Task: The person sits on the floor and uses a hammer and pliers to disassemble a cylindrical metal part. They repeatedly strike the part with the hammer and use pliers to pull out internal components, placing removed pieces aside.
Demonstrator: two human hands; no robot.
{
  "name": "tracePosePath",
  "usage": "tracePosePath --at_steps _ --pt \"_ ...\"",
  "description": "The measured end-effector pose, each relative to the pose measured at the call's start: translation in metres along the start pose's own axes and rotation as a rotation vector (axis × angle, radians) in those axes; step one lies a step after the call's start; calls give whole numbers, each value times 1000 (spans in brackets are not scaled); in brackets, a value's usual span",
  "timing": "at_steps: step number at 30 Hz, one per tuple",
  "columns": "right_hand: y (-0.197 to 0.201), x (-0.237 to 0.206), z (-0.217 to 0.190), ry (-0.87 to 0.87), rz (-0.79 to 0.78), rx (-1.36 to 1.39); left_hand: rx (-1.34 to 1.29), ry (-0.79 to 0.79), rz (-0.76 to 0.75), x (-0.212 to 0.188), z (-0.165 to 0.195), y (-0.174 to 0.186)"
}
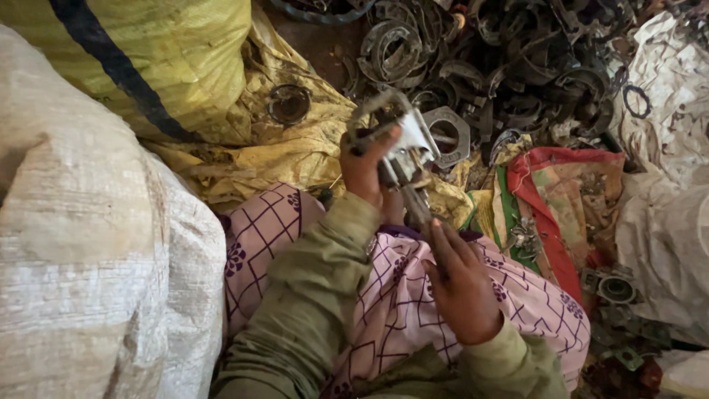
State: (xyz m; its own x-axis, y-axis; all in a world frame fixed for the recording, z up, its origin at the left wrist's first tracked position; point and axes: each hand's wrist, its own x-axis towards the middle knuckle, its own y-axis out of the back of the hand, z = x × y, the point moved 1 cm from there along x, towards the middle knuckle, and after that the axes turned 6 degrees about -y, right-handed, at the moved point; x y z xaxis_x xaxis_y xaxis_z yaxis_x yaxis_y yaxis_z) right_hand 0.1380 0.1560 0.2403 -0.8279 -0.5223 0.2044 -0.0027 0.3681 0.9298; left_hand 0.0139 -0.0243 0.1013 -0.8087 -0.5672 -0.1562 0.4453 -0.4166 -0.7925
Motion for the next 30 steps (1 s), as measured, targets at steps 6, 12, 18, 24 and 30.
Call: tracePosePath --at_steps 6,12,18,24,30 --pt "-17 -22 25 -517 -410 161 -214 116 109 4 18 -7" --pt "-52 -26 34 -79 -338 13 -205 66 23 -2 14 -9" --pt "-30 23 29 -249 63 377 368 -441 -191 -20 32 -18" --pt "-53 74 21 -958 -115 1256 220 -496 -139 -26 43 -23" --pt "-69 74 24 -1059 -207 1566 -178 -109 52 -21 18 -20"
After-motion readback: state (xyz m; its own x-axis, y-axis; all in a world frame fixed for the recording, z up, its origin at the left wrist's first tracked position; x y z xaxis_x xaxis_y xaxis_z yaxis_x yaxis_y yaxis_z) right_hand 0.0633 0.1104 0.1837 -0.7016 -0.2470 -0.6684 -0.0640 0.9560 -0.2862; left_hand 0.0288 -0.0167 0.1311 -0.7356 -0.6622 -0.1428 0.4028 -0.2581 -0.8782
